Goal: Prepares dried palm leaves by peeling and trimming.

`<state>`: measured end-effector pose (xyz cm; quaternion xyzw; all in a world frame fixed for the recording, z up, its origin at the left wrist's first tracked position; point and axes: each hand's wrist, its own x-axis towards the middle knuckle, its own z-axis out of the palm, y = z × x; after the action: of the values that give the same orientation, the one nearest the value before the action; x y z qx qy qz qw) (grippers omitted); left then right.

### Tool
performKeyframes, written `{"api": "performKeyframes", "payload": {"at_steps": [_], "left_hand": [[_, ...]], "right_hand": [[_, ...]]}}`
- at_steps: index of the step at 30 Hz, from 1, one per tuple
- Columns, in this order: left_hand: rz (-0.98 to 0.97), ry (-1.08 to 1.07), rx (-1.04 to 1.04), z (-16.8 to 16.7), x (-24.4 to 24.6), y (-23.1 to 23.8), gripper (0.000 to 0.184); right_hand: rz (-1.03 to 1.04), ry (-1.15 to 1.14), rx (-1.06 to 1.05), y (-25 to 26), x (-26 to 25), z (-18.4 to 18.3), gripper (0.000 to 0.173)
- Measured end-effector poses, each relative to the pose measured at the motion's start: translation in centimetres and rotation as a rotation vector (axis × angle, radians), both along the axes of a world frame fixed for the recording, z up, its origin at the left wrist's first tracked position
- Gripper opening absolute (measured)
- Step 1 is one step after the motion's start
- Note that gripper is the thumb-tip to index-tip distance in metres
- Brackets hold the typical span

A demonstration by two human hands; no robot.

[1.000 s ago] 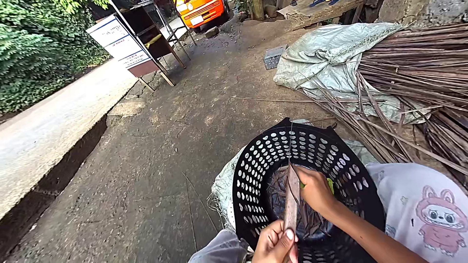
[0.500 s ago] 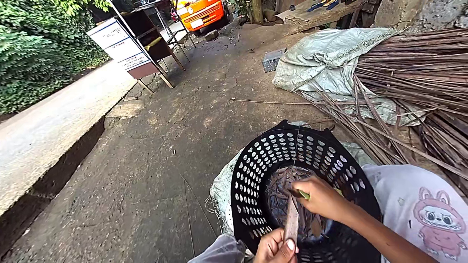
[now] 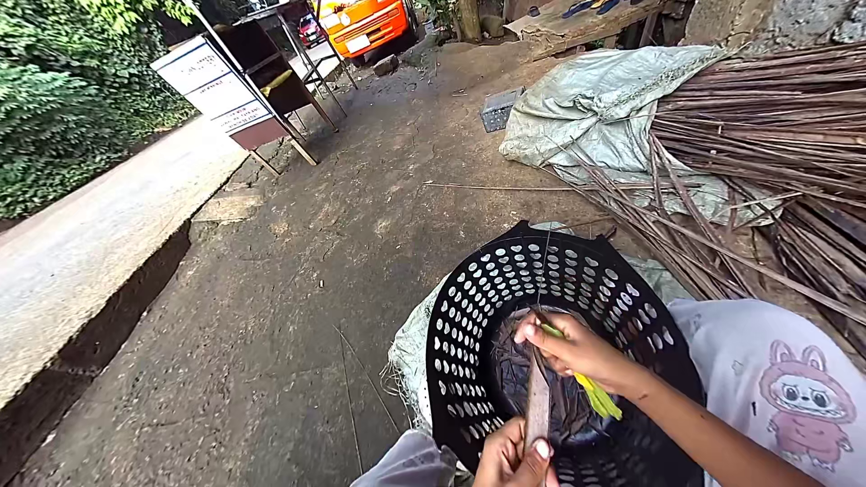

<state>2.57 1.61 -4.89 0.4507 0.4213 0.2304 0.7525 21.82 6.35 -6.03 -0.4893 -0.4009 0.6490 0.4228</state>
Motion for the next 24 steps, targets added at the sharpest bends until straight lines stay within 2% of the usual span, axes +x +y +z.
{"api": "performKeyframes", "payload": {"at_steps": [3,6,7,9,11,13,14,18,20,24], "left_hand": [[-0.034,-0.040,-0.059,-0.1,-0.5,0.3,0.028],[0.051,-0.045,-0.056,-0.2,-0.8,0.4,0.033],[0.089,-0.041,-0.046,-0.2,-0.9,0.5,0.035],[0.123,-0.043,-0.041,0.0,-1.0,0.5,0.036],[0.125,-0.064,-0.046,0.0,-0.9,0.5,0.037],[0.121,-0.087,-0.054,-0.2,-0.8,0.3,0.036],[0.123,-0.097,-0.055,-0.3,-0.8,0.2,0.036],[0.129,-0.122,-0.049,-0.1,-0.6,0.3,0.036],[0.124,-0.119,-0.049,0.2,-0.4,0.3,0.035],[0.130,-0.104,-0.036,0.4,-0.1,0.5,0.034]], "right_hand": [[-0.187,-0.072,0.067,0.8,0.0,0.1,0.017],[-0.300,0.078,0.120,1.1,1.3,-0.8,0.015],[-0.266,0.125,0.147,0.7,1.7,-1.3,0.012],[-0.099,0.032,0.294,-0.4,1.8,-2.7,0.015],[0.146,-0.237,0.538,-1.4,1.3,-3.3,0.023],[0.374,-0.490,0.642,-1.9,0.7,-2.3,0.014],[0.382,-0.545,0.680,-2.1,0.3,-2.3,0.010],[0.034,-0.690,0.867,-2.1,-1.4,-3.0,0.011],[-0.128,-0.784,0.826,-2.1,-2.3,-2.9,0.014],[-0.276,-0.897,0.716,-1.5,-3.3,-2.9,0.010]]}}
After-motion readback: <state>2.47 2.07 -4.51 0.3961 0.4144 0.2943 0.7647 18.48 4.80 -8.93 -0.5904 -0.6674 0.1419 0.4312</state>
